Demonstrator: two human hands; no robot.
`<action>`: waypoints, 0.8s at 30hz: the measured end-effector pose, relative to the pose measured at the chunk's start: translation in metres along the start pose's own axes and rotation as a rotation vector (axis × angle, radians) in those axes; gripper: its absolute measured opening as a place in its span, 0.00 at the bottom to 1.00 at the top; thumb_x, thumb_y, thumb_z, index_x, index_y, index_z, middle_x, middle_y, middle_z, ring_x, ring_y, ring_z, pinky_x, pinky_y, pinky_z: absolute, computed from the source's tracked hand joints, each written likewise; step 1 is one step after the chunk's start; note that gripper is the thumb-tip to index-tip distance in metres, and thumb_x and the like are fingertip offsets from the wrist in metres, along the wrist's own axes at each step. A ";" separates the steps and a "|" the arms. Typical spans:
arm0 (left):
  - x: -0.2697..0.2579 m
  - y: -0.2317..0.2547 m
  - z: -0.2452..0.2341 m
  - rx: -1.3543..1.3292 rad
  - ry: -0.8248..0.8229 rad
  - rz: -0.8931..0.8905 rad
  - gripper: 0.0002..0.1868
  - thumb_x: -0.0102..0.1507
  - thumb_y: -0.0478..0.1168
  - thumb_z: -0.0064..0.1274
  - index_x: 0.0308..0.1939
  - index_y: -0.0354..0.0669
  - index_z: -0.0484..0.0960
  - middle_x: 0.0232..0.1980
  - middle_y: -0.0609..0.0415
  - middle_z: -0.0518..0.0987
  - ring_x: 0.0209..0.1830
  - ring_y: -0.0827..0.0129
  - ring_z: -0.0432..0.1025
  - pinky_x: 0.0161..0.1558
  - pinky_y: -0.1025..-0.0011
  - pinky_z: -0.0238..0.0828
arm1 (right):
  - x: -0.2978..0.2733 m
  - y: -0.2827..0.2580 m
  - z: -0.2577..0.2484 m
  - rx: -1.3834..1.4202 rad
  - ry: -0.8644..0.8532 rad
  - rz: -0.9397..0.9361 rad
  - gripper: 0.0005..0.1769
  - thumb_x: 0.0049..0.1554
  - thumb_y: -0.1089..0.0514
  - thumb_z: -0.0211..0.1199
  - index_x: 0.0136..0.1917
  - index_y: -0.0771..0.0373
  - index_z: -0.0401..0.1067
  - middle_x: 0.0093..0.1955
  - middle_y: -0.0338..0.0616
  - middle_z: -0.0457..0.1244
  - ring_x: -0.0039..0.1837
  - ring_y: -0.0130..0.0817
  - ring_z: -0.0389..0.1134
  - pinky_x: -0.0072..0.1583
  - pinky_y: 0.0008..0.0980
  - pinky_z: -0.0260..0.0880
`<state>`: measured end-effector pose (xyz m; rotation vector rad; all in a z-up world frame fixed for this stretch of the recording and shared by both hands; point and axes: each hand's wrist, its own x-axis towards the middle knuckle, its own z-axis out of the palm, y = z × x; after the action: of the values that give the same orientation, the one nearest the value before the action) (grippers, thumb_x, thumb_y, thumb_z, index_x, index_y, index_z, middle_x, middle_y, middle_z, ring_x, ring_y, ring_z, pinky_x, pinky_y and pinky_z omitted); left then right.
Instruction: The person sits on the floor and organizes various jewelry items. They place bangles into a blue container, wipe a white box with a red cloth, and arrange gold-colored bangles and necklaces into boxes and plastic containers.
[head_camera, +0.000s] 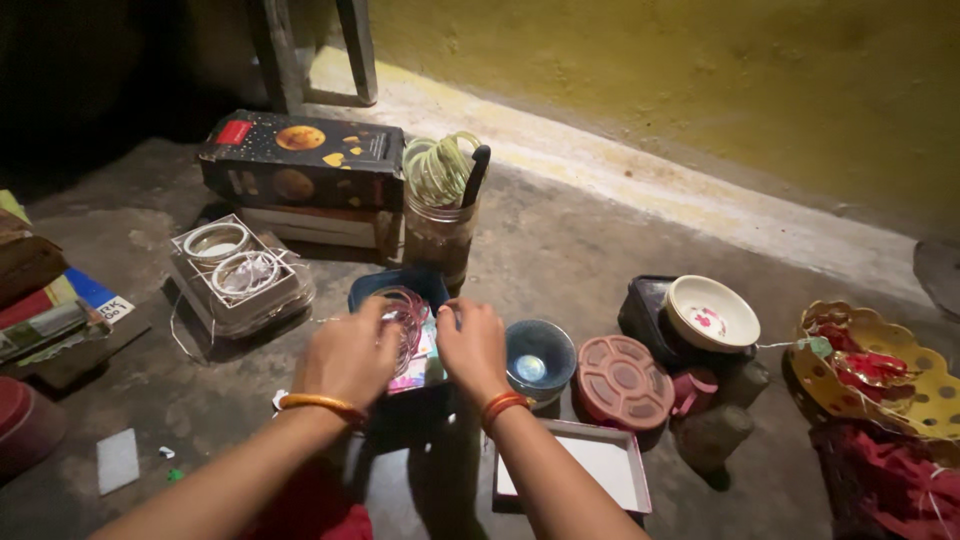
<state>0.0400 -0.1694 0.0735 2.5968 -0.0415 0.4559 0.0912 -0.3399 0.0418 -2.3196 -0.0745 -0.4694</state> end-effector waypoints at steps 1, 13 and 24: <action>0.004 -0.013 0.009 -0.047 0.063 -0.087 0.18 0.63 0.50 0.52 0.49 0.42 0.81 0.37 0.36 0.82 0.40 0.39 0.77 0.43 0.47 0.73 | 0.000 0.002 0.001 -0.049 0.013 -0.021 0.20 0.57 0.47 0.56 0.52 0.63 0.79 0.48 0.64 0.68 0.54 0.62 0.68 0.57 0.53 0.66; -0.006 -0.028 0.040 -0.171 -0.129 -0.632 0.20 0.61 0.55 0.53 0.42 0.46 0.91 0.46 0.39 0.84 0.50 0.39 0.77 0.56 0.53 0.72 | -0.006 0.015 0.011 0.131 -0.276 0.145 0.31 0.62 0.39 0.47 0.61 0.66 0.74 0.54 0.68 0.68 0.61 0.62 0.68 0.62 0.50 0.67; 0.017 -0.058 0.073 -0.802 -0.182 -0.855 0.38 0.67 0.66 0.48 0.53 0.27 0.82 0.47 0.41 0.84 0.44 0.61 0.78 0.47 0.66 0.69 | -0.009 -0.003 -0.001 0.332 -0.320 0.316 0.38 0.64 0.35 0.40 0.63 0.69 0.72 0.60 0.62 0.68 0.64 0.56 0.68 0.64 0.42 0.65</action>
<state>0.0855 -0.1526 -0.0080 1.6393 0.6564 -0.1129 0.0824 -0.3372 0.0416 -2.0095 0.0566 0.0729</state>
